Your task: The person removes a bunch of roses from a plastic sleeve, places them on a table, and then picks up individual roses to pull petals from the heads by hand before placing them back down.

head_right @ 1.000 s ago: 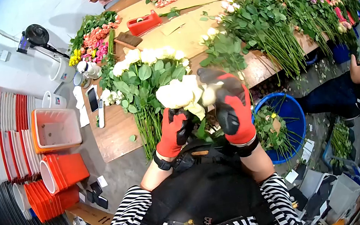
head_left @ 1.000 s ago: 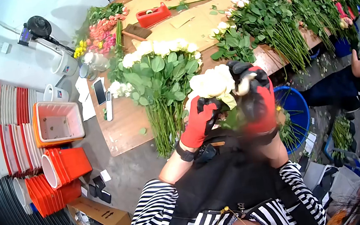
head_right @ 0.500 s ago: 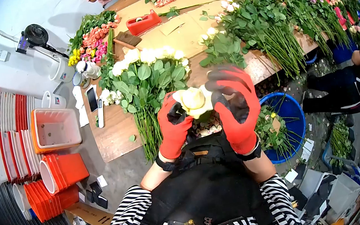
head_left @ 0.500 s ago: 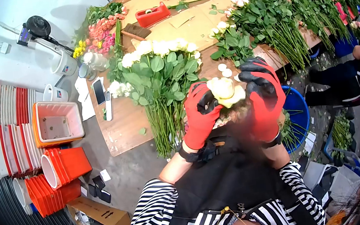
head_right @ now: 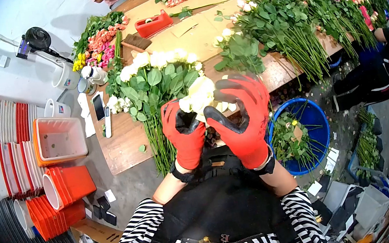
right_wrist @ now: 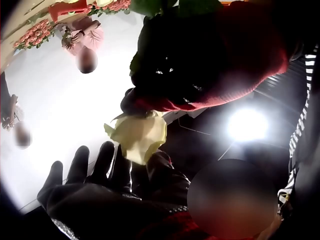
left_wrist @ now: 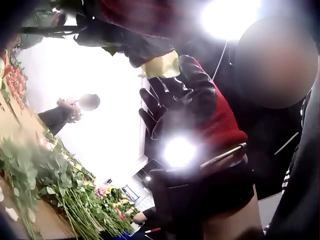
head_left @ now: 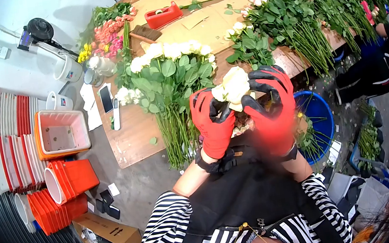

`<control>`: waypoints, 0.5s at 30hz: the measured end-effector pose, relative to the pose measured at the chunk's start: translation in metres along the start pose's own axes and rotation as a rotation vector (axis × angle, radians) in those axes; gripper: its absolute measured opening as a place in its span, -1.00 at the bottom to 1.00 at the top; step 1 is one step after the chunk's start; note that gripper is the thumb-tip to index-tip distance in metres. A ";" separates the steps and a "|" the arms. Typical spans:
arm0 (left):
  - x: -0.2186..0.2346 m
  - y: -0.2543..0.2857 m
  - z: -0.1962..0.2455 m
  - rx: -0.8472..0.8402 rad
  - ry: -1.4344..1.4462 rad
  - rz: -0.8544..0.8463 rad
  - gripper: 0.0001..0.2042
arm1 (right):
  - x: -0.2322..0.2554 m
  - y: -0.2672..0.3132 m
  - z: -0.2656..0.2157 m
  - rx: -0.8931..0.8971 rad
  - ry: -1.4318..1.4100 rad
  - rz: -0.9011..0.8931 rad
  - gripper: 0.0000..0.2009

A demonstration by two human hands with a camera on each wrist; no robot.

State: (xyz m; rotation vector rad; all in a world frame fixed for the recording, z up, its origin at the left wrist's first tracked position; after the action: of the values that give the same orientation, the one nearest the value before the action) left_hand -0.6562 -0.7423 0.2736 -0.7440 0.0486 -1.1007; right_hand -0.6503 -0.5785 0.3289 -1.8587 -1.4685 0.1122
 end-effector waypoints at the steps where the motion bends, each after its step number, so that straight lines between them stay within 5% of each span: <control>1: 0.001 0.000 0.001 0.000 -0.007 0.015 -0.61 | -0.001 0.001 0.001 -0.016 -0.047 0.024 -0.62; 7: 0.001 0.005 -0.008 0.045 -0.007 0.013 -0.59 | -0.004 0.008 -0.001 0.031 -0.067 0.071 -0.68; 10: -0.003 0.006 -0.022 0.203 0.150 0.003 -0.61 | -0.008 0.013 -0.009 0.135 -0.030 0.098 -0.71; 13: -0.011 0.006 -0.022 0.530 0.568 -0.074 -0.65 | -0.014 0.017 -0.016 0.259 -0.027 0.018 -0.70; 15: -0.015 0.004 -0.024 0.548 0.657 -0.161 -0.70 | -0.015 0.014 -0.020 0.266 -0.092 -0.010 -0.70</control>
State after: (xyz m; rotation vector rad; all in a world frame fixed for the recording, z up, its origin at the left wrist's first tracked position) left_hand -0.6696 -0.7416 0.2489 0.1234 0.2364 -1.3954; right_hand -0.6340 -0.6025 0.3291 -1.6489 -1.4469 0.3742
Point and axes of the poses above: each hand's wrist, its own y-axis away from the middle knuckle, its own x-axis out of the back of the hand, z = x × y, the point moved 7 cm from there along -y, towards the middle knuckle, and after that the axes turned 4 degrees about x, right-handed, at the moved point
